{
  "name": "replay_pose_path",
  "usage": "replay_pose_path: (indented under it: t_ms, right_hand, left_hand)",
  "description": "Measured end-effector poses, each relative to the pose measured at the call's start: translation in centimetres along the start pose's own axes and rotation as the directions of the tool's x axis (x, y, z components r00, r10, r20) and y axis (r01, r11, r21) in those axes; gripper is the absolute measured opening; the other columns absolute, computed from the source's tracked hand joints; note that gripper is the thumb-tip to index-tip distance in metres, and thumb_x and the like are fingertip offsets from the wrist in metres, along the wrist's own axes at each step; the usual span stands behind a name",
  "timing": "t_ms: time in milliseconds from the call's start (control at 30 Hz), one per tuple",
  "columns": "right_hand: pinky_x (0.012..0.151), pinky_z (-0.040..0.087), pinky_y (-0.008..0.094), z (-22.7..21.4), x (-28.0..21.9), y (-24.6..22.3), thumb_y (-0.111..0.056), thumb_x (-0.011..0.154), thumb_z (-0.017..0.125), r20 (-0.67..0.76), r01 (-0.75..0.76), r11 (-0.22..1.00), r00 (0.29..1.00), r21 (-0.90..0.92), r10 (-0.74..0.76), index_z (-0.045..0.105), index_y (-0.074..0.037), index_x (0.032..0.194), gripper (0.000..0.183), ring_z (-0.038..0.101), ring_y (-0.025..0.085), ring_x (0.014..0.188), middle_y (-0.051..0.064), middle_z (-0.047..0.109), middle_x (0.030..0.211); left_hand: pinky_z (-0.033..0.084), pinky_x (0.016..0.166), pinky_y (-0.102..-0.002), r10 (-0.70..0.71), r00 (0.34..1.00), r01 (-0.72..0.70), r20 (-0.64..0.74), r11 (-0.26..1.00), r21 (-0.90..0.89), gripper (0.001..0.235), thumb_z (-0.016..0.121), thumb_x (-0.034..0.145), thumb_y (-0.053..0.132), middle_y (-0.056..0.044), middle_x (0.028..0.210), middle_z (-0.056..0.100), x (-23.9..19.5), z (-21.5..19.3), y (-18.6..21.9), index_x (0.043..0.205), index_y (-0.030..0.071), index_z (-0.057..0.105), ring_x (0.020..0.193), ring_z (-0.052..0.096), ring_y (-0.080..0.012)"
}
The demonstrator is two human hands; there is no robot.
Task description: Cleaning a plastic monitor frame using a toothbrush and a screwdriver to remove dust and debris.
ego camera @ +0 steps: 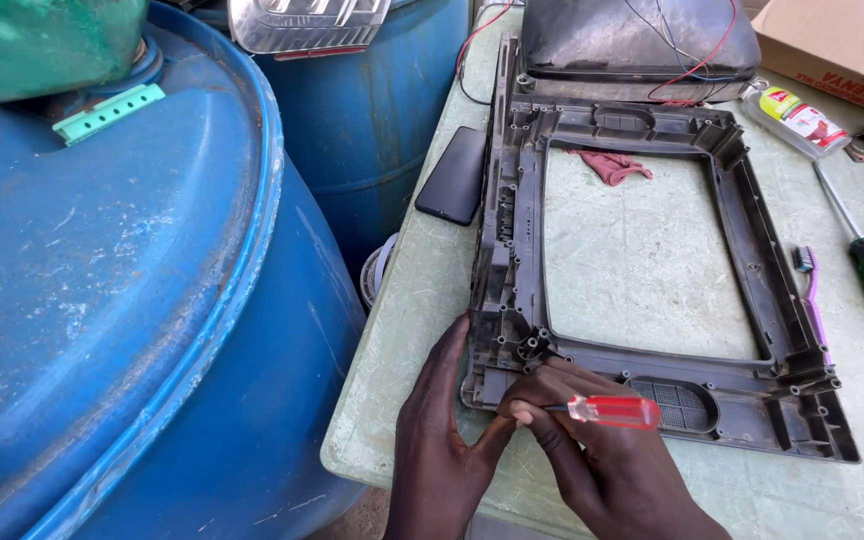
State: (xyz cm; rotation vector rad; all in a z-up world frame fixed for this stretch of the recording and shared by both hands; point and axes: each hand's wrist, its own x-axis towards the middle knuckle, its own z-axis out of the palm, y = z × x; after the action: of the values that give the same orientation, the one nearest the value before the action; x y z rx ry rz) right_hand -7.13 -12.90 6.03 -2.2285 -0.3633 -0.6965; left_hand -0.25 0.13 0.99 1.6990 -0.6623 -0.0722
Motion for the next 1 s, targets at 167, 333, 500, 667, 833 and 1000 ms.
replay_pose_path:
  t_ms: [167,333,500,667,833,1000]
  right_hand:
    - [0.065,0.047,0.032,-0.1,0.5,0.3,-0.014,0.1,0.042,0.021,0.04,0.998,0.999,-0.043,-0.039,0.059,-0.003,0.092,0.022,0.06,0.022,0.072,0.005,0.063,0.083]
    - [0.068,0.045,0.029,0.0,-0.4,0.5,-0.009,0.099,0.046,-0.017,-0.045,0.989,0.999,0.143,0.048,0.06,-0.001,0.09,0.018,0.057,0.018,0.073,0.005,0.062,0.081]
    - [0.071,0.051,0.028,0.0,-1.0,0.0,-0.021,0.1,0.044,-0.033,-0.102,0.988,0.994,0.12,0.106,0.067,-0.004,0.092,0.029,0.067,0.017,0.078,0.005,0.07,0.085]
    - [0.072,0.053,0.028,-0.1,-1.3,0.4,-0.017,0.098,0.047,-0.104,-0.074,0.992,0.991,0.105,0.085,0.064,-0.004,0.086,0.025,0.071,0.018,0.077,0.005,0.072,0.085]
    - [0.078,0.057,0.032,-0.7,-2.0,1.6,-0.018,0.094,0.055,-0.1,-0.287,0.89,0.935,0.354,0.341,0.076,-0.001,0.083,0.03,0.078,0.02,0.083,0.009,0.08,0.083]
    - [0.07,0.056,0.026,-6.1,1.7,4.1,-0.021,0.099,0.044,-0.116,-0.268,0.963,0.958,-0.04,0.261,0.073,-0.005,0.088,0.035,0.073,0.012,0.076,0.002,0.076,0.082]
  left_hand:
    - [0.041,0.111,-0.04,0.069,0.997,-0.068,-0.028,0.997,0.03,0.075,0.072,0.086,0.028,-0.014,0.153,0.045,0.1,0.1,0.0,0.148,0.007,0.036,0.142,0.044,-0.0296]
    - [0.038,0.112,-0.041,0.02,1.0,-0.02,-0.003,1.0,0.004,0.08,0.076,0.083,0.025,-0.015,0.154,0.044,0.1,0.0,0.0,0.149,0.008,0.034,0.143,0.041,-0.0305]
    - [0.04,0.111,-0.043,-0.015,1.0,0.015,0.0,1.0,0.021,0.084,0.079,0.08,0.016,-0.012,0.155,0.043,0.2,0.2,-0.1,0.15,0.011,0.034,0.143,0.041,-0.0307]
    - [0.04,0.111,-0.043,-0.037,0.999,0.037,0.004,0.998,0.057,0.083,0.078,0.08,0.014,-0.01,0.154,0.045,0.2,0.2,-0.4,0.15,0.014,0.035,0.143,0.041,-0.03]
    - [0.039,0.112,-0.039,0.005,0.999,-0.001,-0.041,0.996,0.084,0.089,0.085,0.074,0.016,-0.01,0.153,0.048,0.3,0.5,-1.1,0.149,0.011,0.038,0.142,0.044,-0.0276]
    - [0.038,0.113,-0.041,-0.213,0.977,0.211,0.0,0.966,0.149,0.103,0.092,0.067,0.026,0.0,0.156,0.045,0.7,0.7,-2.5,0.152,0.022,0.034,0.145,0.039,-0.0227]
